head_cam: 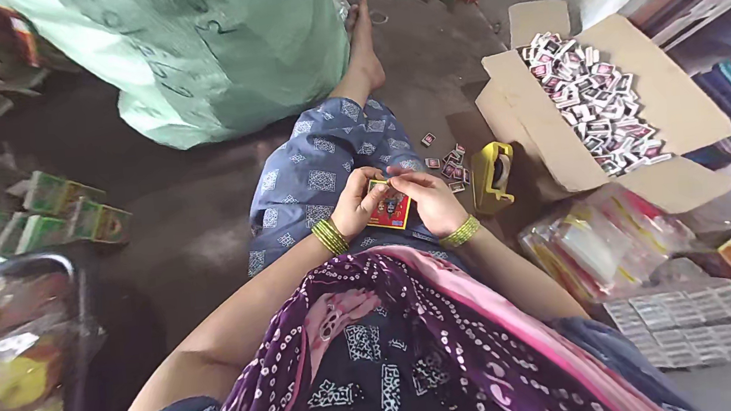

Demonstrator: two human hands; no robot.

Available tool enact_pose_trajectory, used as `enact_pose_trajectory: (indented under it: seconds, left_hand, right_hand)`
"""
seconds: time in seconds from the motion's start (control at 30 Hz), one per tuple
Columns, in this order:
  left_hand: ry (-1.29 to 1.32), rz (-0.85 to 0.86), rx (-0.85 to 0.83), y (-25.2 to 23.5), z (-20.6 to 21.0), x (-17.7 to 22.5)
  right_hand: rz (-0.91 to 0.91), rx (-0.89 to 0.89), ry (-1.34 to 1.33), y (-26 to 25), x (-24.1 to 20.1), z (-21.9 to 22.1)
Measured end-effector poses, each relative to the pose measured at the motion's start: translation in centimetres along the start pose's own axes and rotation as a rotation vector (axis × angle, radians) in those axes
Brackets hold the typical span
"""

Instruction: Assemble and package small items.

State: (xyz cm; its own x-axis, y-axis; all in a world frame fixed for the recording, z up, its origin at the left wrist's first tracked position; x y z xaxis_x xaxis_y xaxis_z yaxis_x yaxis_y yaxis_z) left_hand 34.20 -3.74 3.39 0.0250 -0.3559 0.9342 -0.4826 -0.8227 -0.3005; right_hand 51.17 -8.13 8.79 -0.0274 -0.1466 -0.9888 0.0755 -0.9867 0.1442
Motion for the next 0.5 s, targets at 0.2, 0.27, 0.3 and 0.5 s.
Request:
enact_pose_trajectory:
  seconds: [0.2, 0.27, 0.3, 0.5]
  left_hand:
    - [0.023, 0.046, 0.003, -0.3, 0.3, 0.3]
    - [0.017, 0.081, -0.005, -0.3, 0.3, 0.5]
    - [0.019, 0.094, -0.009, -0.3, 0.3, 0.5]
    - [-0.021, 0.161, -0.062, 0.2, 0.1, 1.3]
  right_hand:
    - [0.070, 0.135, -0.061, -0.6, 1.2, 0.3]
    - [0.100, 0.171, -0.064, -0.8, 1.2, 0.2]
    - [0.118, 0.182, -0.058, -0.9, 1.2, 0.1]
    - [0.090, 0.138, 0.119, -2.1, 0.2, -1.2]
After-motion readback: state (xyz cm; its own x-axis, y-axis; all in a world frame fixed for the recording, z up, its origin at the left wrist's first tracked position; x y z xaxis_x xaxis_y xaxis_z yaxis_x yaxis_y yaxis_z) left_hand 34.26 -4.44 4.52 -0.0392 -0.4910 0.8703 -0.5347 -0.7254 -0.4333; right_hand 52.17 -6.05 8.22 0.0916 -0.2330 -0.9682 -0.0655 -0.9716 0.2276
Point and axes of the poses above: each hand's wrist, its own y-axis away from the middle knuckle, its own z-axis out of the palm, x = y × z, the point moved 3 cm from there along -y, towards the middle knuckle, and after that the axes turned 4 degrees about -x, right-handed, at the moved point
